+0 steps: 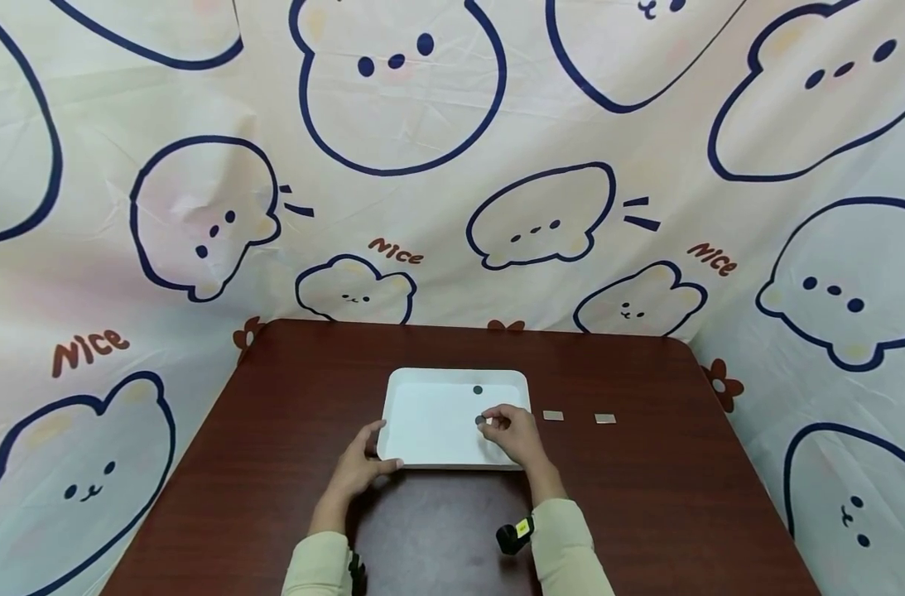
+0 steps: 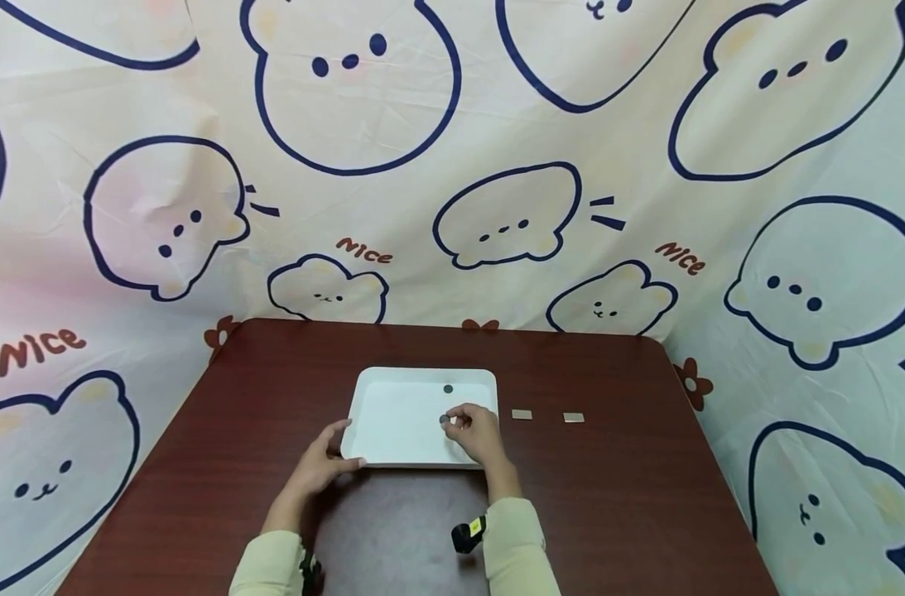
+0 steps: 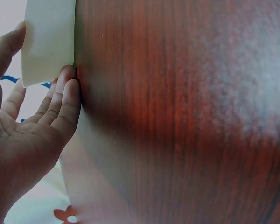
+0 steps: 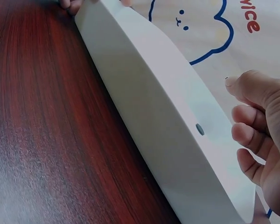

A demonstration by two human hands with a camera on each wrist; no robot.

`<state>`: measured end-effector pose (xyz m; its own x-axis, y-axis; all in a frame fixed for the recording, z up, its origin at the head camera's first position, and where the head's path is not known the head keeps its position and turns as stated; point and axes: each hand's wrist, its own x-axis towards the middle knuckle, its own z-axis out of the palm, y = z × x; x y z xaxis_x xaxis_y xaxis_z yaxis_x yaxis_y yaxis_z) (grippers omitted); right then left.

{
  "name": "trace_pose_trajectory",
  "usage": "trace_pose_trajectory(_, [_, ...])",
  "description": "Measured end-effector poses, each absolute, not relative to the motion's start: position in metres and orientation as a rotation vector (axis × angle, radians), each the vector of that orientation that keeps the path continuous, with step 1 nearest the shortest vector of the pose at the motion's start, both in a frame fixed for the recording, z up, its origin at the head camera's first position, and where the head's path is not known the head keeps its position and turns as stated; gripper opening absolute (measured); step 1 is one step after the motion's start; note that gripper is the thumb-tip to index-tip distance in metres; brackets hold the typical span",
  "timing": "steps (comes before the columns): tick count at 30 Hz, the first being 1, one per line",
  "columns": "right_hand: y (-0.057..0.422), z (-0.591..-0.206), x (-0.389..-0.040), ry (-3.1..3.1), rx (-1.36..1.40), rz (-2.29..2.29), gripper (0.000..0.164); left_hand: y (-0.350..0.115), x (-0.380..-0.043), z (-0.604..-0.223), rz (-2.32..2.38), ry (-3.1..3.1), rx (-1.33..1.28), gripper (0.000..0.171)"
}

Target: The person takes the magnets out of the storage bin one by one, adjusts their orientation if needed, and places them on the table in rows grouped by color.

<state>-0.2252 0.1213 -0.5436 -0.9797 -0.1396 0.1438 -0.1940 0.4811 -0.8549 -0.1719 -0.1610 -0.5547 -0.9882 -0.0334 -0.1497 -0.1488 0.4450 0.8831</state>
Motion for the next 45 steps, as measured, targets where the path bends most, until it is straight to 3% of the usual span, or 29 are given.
trace_pose_trajectory(45, [0.2, -0.561, -0.192, -2.498, 0.02, 1.53, 0.019, -0.162, -0.171, -0.555, 1.6, 2.557, -0.163, 0.079])
